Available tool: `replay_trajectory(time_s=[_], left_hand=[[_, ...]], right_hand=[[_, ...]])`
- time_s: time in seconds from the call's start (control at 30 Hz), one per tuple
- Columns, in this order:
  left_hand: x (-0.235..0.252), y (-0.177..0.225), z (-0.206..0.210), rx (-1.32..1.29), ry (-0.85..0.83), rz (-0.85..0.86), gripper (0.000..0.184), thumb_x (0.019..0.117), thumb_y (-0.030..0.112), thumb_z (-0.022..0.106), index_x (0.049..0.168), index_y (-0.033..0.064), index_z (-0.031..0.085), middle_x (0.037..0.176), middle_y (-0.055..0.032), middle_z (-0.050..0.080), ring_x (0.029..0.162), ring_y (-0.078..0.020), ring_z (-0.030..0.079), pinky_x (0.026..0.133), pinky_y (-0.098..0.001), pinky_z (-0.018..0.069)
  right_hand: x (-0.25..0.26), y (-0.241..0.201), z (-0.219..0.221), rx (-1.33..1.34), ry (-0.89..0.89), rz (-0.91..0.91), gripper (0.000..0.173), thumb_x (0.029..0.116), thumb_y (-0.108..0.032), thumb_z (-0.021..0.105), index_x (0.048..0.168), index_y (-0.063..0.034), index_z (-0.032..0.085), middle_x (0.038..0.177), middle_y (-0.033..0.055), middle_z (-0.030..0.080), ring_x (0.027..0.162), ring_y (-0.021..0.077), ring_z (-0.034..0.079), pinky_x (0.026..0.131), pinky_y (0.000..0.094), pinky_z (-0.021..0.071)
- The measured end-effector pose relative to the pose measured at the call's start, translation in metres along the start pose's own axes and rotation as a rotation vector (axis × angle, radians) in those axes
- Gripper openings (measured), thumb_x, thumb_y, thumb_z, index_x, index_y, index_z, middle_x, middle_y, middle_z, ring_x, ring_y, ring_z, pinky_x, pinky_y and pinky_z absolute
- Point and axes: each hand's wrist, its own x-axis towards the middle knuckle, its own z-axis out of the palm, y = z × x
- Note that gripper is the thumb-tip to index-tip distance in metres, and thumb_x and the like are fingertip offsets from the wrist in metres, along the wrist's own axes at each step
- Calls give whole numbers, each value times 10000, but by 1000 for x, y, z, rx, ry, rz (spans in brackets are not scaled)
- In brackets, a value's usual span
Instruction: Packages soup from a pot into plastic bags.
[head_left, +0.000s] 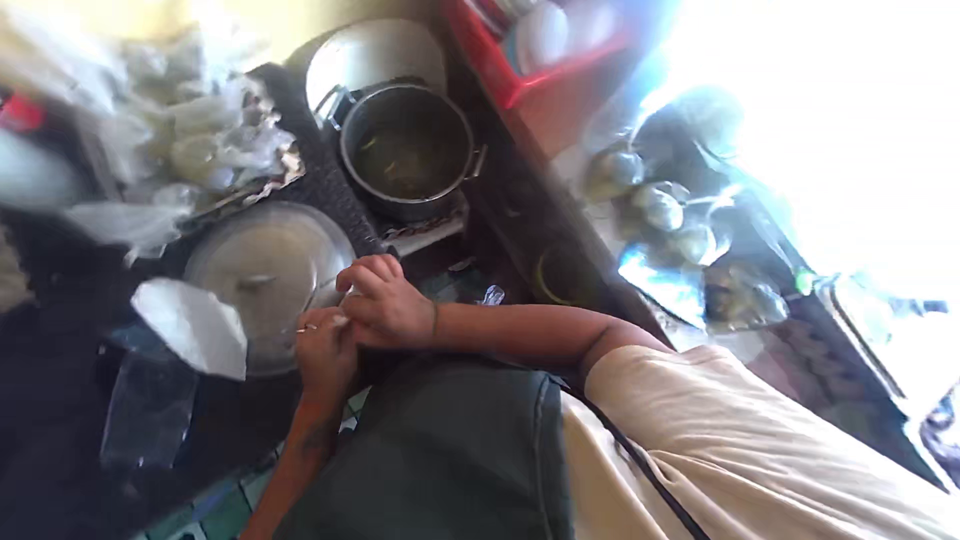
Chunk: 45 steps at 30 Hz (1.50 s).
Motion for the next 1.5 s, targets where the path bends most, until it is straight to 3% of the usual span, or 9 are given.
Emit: replay_trajectory(time_s=[0.13,0.27,0.43,0.63,0.83,0.93,1.0,1.17,1.5], left_hand=[[46,42,2,26,-83,194,307,1006,215,578,968,-46,736,949,-216,721,971,-354,676,939,-505,506],[95,94,29,-129,-229,437,239,1029,236,566,935,106,744,935,-92,727,1021,-251,648,987,-449,449],[143,184,101,-412,-468,638,139,994,228,664,938,163,774,954,0,727,1087,-146,623,1042,-392,412],[151,306,217,-653,-703,860,117,942,170,695,910,126,800,931,-34,687,1037,-206,613,962,-446,447],[126,393,294,-694,-954,979,452,907,231,744,1325,88,646,1219,-69,697,1174,-248,624,1018,-525,474],[126,397,309,-669,-1026,966,475,931,229,714,1373,94,607,1215,-34,701,1165,-218,628,1033,-508,468],[132,392,316,-635,-1052,939,487,940,219,706,1389,73,587,1222,-55,700,1157,-218,642,1037,-489,483],[149,366,324,-560,-1063,756,529,943,223,700,1418,43,552,1221,-94,694,1157,-217,650,1044,-446,505],[172,281,297,-349,-953,420,501,947,228,697,1398,54,565,1230,-107,686,1150,-214,649,1003,-404,525]], right_hand=[[-9,16,-67,155,-33,144,177,831,-101,763,1005,-103,794,1166,114,696,1214,316,594,998,530,493],[-50,33,-138,202,-117,346,440,765,-112,816,1201,-121,763,1396,146,608,1407,366,454,1112,603,411],[-125,43,-203,137,207,442,172,778,-30,770,949,-23,789,1301,180,675,1383,389,500,1148,575,407],[-234,20,-278,-200,634,667,111,887,-7,667,924,-6,771,1157,154,743,1267,334,625,1146,538,437],[-336,-7,-318,-565,1017,990,185,970,-62,619,1063,19,757,1127,128,754,1105,188,716,976,375,595],[-375,-15,-335,-844,1110,1236,196,976,-129,656,1031,30,756,952,108,765,872,105,732,826,306,608],[-396,-15,-348,-979,1124,1483,230,974,-167,663,974,43,758,865,156,745,781,179,714,775,383,582],[-434,0,-378,-989,1078,2074,303,1019,-181,563,944,41,755,958,239,724,965,365,690,920,559,490],[-449,66,-380,-932,668,2277,336,1012,-288,560,1000,-19,760,1176,229,685,1182,380,635,998,555,487]])
